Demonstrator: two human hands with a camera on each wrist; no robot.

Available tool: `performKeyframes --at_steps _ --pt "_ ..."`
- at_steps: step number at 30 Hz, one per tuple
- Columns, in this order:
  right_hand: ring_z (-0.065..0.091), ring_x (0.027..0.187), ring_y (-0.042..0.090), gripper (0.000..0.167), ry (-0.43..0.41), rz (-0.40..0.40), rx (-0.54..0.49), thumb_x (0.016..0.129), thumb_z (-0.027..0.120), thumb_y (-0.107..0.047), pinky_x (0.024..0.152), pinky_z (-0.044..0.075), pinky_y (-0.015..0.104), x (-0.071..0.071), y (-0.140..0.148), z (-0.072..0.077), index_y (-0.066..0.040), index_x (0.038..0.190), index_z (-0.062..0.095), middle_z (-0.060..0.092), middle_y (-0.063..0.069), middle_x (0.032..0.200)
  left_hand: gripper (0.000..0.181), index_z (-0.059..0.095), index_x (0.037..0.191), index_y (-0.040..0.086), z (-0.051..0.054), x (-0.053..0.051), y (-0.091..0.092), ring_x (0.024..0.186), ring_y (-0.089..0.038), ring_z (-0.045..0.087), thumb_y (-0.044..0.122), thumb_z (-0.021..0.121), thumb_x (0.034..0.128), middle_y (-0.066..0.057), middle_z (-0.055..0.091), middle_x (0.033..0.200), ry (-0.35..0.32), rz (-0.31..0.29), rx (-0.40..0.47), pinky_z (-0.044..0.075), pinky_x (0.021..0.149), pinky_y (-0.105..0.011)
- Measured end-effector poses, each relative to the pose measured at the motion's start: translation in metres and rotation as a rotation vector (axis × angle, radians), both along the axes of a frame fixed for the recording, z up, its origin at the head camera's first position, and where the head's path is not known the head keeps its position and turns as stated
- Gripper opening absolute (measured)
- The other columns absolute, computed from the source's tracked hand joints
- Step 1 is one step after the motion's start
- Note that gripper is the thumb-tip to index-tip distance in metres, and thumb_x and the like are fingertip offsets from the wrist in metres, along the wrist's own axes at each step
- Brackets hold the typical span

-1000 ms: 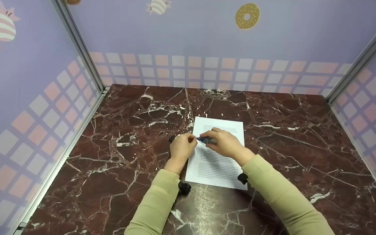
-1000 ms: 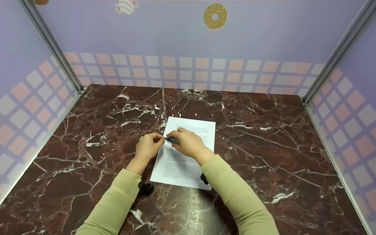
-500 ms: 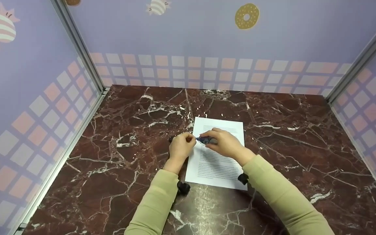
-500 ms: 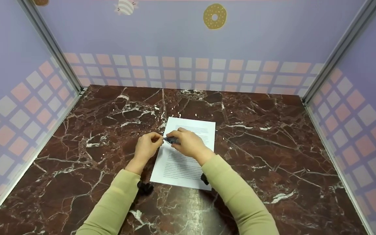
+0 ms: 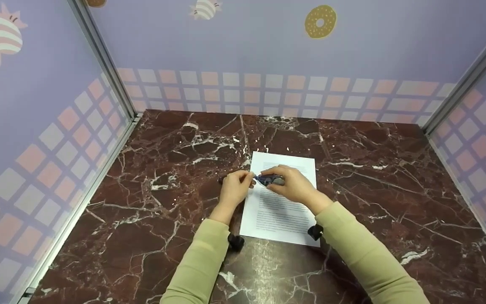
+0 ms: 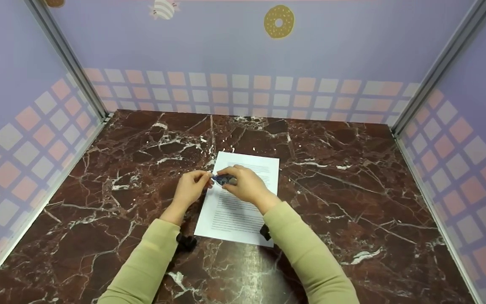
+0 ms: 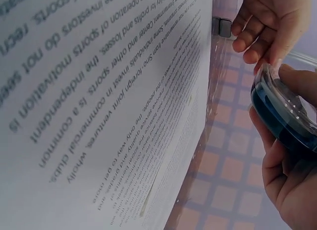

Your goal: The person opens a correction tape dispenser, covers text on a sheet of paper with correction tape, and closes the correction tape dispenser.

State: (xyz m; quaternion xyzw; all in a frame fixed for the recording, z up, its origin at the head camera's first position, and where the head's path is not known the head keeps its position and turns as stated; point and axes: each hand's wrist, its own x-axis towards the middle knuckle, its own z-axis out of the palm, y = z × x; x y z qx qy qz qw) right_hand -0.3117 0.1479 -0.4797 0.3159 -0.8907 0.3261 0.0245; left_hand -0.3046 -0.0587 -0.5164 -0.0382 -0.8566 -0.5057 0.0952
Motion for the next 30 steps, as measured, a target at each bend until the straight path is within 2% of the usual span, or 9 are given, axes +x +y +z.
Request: performKeyframes --at_steps 6,15,19,24,30 --pt "0.067 0.121 0.035 0.039 -0.029 -0.024 -0.043 0.092 0.077 -0.014 0.107 0.053 0.052 0.0007 0.0009 -0.002 -0.013 0.131 0.072 0.072 0.013 0.129 0.015 0.08 0.097 0.006 0.0006 0.0009 0.001 0.075 -0.02 0.076 0.018 0.072 0.0957 -0.008 0.08 0.086 0.007 0.023 0.027 0.058 0.067 -0.026" --pt "0.068 0.119 0.033 0.038 -0.06 -0.039 -0.074 0.092 0.077 -0.014 0.107 0.054 0.051 0.0012 0.0005 -0.0054 -0.013 0.13 0.072 0.073 0.013 0.127 0.014 0.079 0.091 0.008 0.0011 0.0018 0.0023 0.069 -0.013 0.071 0.017 0.07 0.0948 -0.006 0.078 0.081 0.036 0.046 -0.003 0.054 0.065 -0.024" --pt "0.067 0.121 0.034 0.038 -0.075 -0.058 -0.1 0.092 0.077 -0.014 0.108 0.053 0.052 0.0012 0.0016 -0.0062 -0.013 0.129 0.072 0.072 0.013 0.129 0.017 0.079 0.09 0.008 0.0014 0.0022 0.0024 0.07 -0.015 0.071 0.02 0.068 0.0971 -0.006 0.078 0.08 0.042 0.037 -0.006 0.055 0.066 -0.027" --pt "0.066 0.123 0.033 0.038 -0.109 -0.082 -0.104 0.092 0.077 -0.016 0.108 0.053 0.051 0.0016 0.0018 -0.0062 -0.014 0.13 0.072 0.071 0.013 0.132 0.016 0.081 0.095 0.009 0.0023 0.0034 0.0024 0.08 -0.021 0.074 0.022 0.073 0.0953 -0.007 0.08 0.087 0.062 0.025 -0.018 0.061 0.075 -0.035" --pt "0.067 0.121 0.033 0.039 -0.124 -0.093 -0.115 0.092 0.077 -0.016 0.107 0.054 0.051 0.0026 0.0003 -0.0087 -0.011 0.131 0.071 0.071 0.013 0.132 0.013 0.081 0.095 0.009 0.0014 0.0039 0.0029 0.081 -0.022 0.075 0.02 0.075 0.0931 -0.007 0.08 0.089 0.074 0.047 -0.042 0.062 0.075 -0.036"
